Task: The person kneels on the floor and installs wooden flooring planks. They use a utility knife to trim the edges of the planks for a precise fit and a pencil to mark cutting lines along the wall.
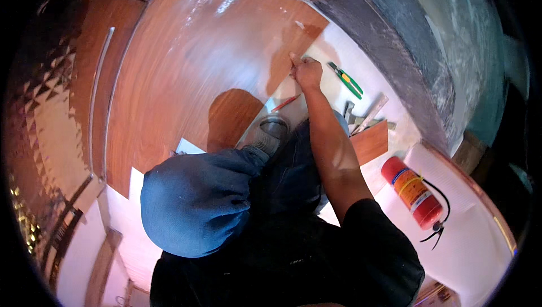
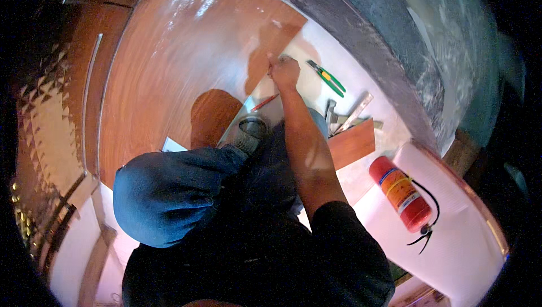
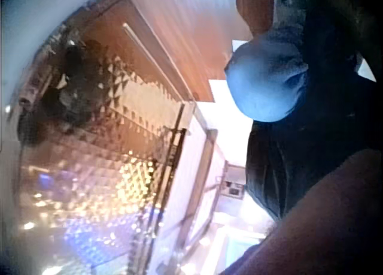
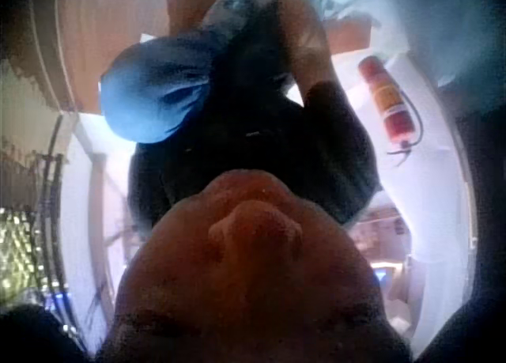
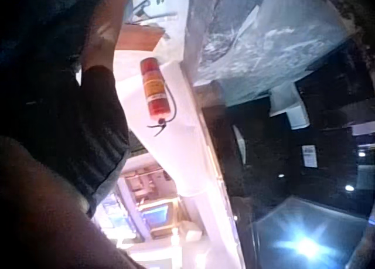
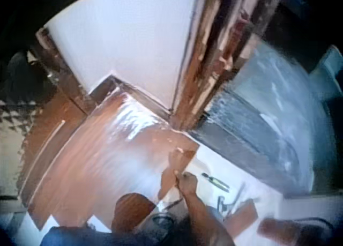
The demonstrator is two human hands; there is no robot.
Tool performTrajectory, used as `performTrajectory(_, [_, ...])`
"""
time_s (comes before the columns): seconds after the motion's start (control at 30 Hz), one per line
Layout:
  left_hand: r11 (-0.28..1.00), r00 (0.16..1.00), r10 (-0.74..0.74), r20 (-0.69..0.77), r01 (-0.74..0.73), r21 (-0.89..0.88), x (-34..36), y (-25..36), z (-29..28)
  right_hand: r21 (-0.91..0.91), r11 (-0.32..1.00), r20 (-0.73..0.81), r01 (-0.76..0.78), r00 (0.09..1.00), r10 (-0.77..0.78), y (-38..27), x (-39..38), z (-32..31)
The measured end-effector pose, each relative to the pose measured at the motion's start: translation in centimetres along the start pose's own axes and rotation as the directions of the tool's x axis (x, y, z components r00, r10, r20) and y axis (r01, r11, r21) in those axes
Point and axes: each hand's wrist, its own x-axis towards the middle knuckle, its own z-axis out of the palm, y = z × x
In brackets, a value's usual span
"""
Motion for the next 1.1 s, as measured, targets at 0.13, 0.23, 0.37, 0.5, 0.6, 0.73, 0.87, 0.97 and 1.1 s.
performTrajectory(0.13, [0.988, 0.997, -0.072, -0.007, 0.072, 0.137, -3.8, -0.9, -0.8, 0.023, 1.0, -0.006, -0.015, 1.0, 0.016, -0.7, -0.5, 0.5])
performTrajectory(0.23, [0.963, 0.995, -0.096, 0.022, 0.088, 0.254, -6.1, -0.8, 0.4, -0.04, 0.999, 0.017, 0.0, 1.0, 0.001, -0.3, -0.2, 0.2])
performTrajectory(0.37, [0.903, 0.992, -0.084, 0.089, 0.038, 0.428, -9.2, 1.4, 4.0, -0.359, 0.918, 0.006, 0.168, 0.984, -0.178, -0.7, 0.0, -0.2])
performTrajectory(0.5, [0.766, 0.961, 0.069, 0.269, -0.224, 0.602, -10.8, 8.9, 14.5, -0.499, 0.804, 0.038, 0.323, 0.935, -0.352, 0.0, 0.9, 0.1])
performTrajectory(0.6, [0.362, 0.772, 0.198, 0.604, -0.63, 0.687, -8.6, 15.2, 24.8, -0.515, 0.8, 0.008, 0.307, 0.935, -0.354, 0.8, 1.5, -0.4])
performTrajectory(0.73, [-0.541, 0.101, 0.172, 0.98, -0.822, 0.18, -9.1, 18.3, 36.2, -0.517, 0.795, 0.031, 0.317, 0.935, -0.353, 0.1, 1.4, 0.6])
performTrajectory(0.87, [-0.725, -0.171, 0.0, 0.985, -0.679, -0.118, -11.4, 17.0, 47.2, -0.451, 0.861, 0.057, 0.234, 0.971, -0.234, -1.6, 0.4, -1.1])
performTrajectory(0.97, [-0.766, -0.148, 0.018, 0.989, -0.638, -0.082, -9.1, 15.9, 50.8, -0.469, 0.861, 0.17, 0.195, 0.977, -0.129, -2.7, 0.3, -1.6])
performTrajectory(1.1, [-0.77, -0.234, 0.048, 0.971, -0.628, -0.113, -7.1, 15.5, 52.3, -0.439, 0.885, 0.214, 0.154, 0.975, -0.064, -2.9, 0.7, -2.1])
